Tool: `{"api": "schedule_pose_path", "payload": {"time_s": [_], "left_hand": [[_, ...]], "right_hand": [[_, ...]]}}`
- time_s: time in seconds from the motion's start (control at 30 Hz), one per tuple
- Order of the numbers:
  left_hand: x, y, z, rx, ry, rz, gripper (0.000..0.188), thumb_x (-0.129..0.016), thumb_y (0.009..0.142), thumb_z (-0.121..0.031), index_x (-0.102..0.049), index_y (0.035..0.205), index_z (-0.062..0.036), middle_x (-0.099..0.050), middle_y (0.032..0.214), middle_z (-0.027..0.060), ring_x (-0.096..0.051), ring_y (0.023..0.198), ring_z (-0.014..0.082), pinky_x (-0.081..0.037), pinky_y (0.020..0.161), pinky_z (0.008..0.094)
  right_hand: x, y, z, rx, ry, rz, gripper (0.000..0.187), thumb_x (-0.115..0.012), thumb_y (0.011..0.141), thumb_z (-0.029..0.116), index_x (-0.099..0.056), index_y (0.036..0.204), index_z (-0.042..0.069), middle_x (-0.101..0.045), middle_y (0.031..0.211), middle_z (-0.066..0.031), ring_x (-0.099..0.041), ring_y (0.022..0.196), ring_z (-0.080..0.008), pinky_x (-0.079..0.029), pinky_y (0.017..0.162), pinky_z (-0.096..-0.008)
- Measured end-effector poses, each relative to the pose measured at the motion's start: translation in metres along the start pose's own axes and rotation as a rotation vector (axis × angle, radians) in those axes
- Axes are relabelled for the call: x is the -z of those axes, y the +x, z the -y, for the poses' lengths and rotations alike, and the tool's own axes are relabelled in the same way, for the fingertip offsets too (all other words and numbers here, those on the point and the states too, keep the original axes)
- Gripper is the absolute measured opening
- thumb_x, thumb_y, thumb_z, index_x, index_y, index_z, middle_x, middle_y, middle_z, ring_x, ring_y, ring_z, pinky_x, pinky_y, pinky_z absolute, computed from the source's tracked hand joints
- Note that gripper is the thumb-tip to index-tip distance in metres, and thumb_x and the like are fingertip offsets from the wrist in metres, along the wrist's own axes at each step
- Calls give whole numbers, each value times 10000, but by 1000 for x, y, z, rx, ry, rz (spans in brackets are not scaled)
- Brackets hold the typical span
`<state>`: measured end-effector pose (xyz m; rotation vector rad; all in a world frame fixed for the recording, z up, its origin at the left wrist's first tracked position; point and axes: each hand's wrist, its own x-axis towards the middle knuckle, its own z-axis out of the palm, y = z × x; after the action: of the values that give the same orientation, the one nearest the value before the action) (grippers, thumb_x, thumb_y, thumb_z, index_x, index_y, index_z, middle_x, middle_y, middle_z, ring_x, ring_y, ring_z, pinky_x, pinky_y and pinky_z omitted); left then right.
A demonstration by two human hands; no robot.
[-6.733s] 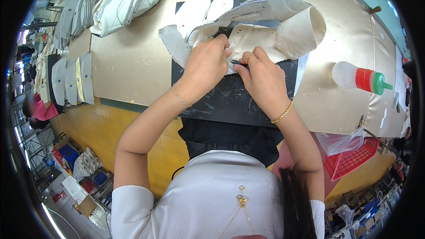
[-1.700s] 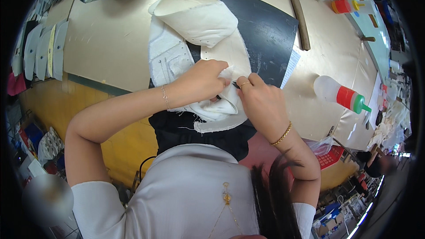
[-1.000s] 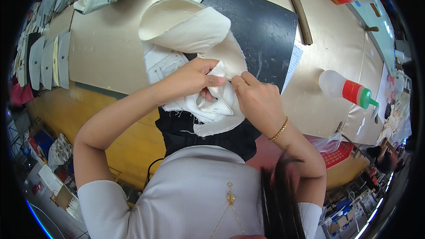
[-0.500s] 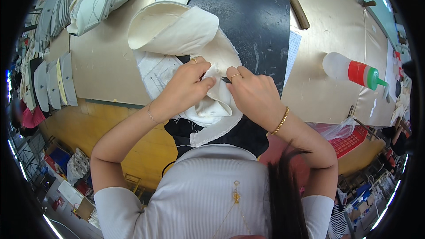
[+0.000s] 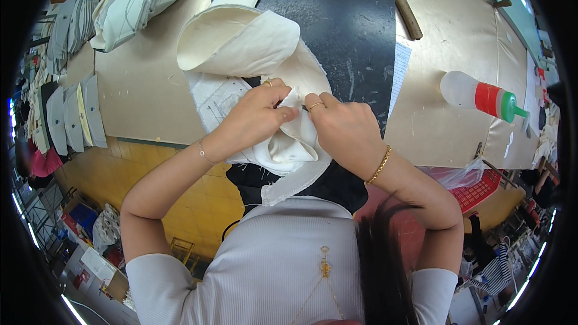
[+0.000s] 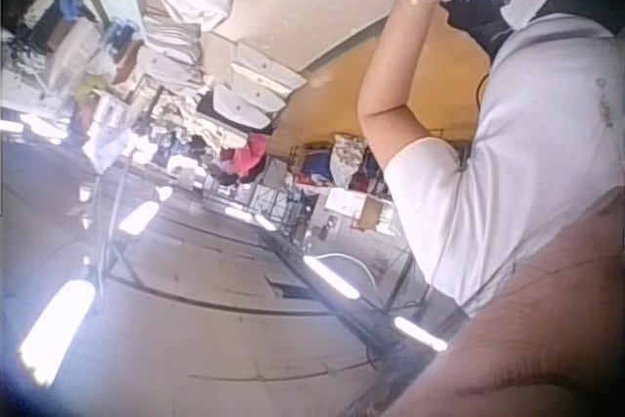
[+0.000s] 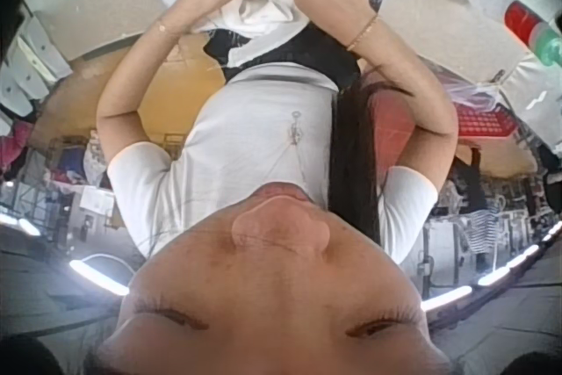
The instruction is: The person trims excess fabric and threads from the interior lining of a white sneaker using small scissors. They repeatedly reposition the shoe and cut along the inner edges to remove loose material.
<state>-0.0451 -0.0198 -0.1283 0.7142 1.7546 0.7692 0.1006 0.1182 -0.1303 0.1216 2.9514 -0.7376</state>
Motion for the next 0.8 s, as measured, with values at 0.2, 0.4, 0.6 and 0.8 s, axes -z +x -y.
{"api": "schedule_pose_path", "payload": {"time_s": [0.2, 0.4, 0.6, 0.8], "left_hand": [[7, -5, 13, 230, -502, 116, 196, -596, 900, -61, -604, 1090, -16, -610, 968, 17, -566, 872, 75, -457, 802, 231], [7, -5, 14, 132, -464, 122, 232, -586, 898, -51, -590, 1128, -25, -627, 961, 15, -572, 859, 61, -467, 779, 224], [8, -4, 13, 130, -405, 119, 245, -588, 892, -53, -593, 1135, -23, -604, 909, 0, -540, 802, 47, -448, 710, 214], [9, -5, 9, 119, -383, 127, 235, -590, 888, -57, -600, 1118, -13, -588, 875, -9, -521, 765, 36, -426, 676, 206]], "right_hand": [[-1, 2, -5, -1, -10, 26, 153, -615, 808, 59, -575, 949, 17, -643, 790, -108, -690, 593, -286, -533, 493, -365], [-2, 2, -7, -76, 62, 40, 171, -628, 896, 163, -546, 953, 24, -658, 837, -130, -677, 616, -331, -532, 521, -428], [1, 6, -3, -53, 32, 67, 173, -598, 828, 68, -547, 976, -6, -647, 817, -138, -698, 627, -311, -550, 523, -395], [1, 8, -2, -47, 15, 66, 182, -612, 815, 62, -543, 968, -8, -645, 799, -143, -698, 622, -308, -546, 509, -383]]}}
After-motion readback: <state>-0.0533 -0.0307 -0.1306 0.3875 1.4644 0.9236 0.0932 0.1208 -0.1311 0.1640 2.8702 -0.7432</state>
